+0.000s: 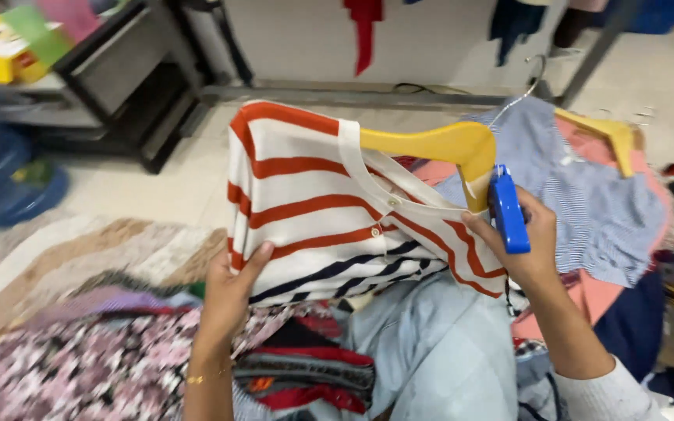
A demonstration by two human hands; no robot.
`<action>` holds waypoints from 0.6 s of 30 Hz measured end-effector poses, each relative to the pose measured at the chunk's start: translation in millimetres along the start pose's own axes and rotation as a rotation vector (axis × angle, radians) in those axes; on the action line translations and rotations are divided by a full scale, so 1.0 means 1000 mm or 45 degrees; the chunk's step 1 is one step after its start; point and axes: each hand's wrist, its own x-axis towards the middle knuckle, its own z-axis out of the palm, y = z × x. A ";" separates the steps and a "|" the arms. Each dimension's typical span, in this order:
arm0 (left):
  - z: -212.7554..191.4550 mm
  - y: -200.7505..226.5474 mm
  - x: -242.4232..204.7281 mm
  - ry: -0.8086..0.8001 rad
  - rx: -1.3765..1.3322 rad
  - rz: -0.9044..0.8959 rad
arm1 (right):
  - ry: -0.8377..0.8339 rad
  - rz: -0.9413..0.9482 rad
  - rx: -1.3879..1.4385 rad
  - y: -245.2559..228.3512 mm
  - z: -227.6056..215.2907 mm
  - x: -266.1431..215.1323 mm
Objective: The person is attaching tags to various items of clothing using a tagging gun and placing them on hangers.
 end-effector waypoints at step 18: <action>-0.176 0.048 -0.216 0.767 0.545 -0.583 | -0.927 -0.052 -0.027 -0.074 0.121 -0.074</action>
